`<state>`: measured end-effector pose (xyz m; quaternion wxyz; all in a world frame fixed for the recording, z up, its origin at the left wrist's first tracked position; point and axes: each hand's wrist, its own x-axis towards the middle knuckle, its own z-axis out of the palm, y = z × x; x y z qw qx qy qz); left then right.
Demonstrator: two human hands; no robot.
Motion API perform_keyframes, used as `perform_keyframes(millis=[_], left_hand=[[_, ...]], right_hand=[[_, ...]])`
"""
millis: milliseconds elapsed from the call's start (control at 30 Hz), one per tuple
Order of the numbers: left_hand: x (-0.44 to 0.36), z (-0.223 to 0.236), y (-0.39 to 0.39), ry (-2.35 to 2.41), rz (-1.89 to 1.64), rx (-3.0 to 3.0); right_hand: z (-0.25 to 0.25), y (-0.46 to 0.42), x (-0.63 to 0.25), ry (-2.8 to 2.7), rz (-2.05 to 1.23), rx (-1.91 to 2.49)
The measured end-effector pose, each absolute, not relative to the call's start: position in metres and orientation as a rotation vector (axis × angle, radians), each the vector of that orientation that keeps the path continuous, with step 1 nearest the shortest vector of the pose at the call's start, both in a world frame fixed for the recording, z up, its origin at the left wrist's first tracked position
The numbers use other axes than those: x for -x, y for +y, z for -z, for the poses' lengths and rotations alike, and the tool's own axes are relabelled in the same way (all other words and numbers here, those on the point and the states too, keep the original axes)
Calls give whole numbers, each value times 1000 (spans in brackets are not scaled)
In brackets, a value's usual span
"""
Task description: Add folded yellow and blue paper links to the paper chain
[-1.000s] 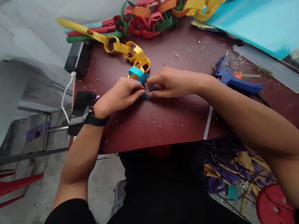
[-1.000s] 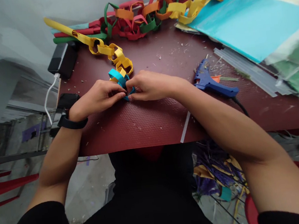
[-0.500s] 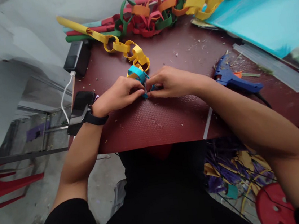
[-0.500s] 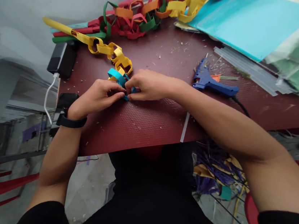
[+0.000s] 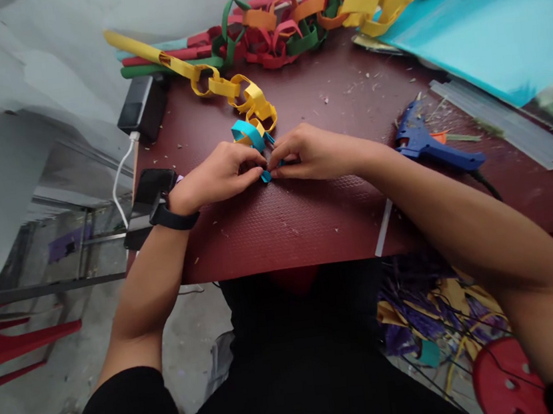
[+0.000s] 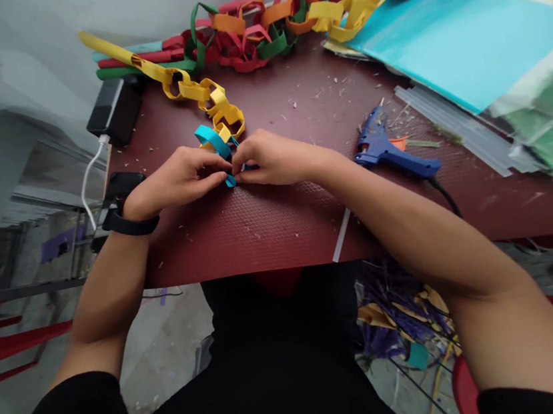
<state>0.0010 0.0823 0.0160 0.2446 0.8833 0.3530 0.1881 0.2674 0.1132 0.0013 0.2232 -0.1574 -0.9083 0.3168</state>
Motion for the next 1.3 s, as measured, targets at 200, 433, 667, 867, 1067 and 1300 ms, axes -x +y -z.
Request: perform_keyframes(millis=[200,433,667,867,1067,1300], left_hand=[[1,-15,84,989,-476,-2420],[1,-17,83,973,-477,-2433],[-1,-18,83,965,-492,-2428],[-3,-16,81,994,-502,-2415],[-4,-17,80,982,-534,-2402],[-5,-16,79,1015,-568,-2377]], right_hand=[[-4,114,-269,-2503,-950,444],[-5,112,-269,-2506,-944,470],[-4,106,-265,-2503,-874,522],[-5,94,-255,-2476,-824,695],[-2,85,-247,-2419,-800,871],[-4,81,-243,-2482,-679,956]])
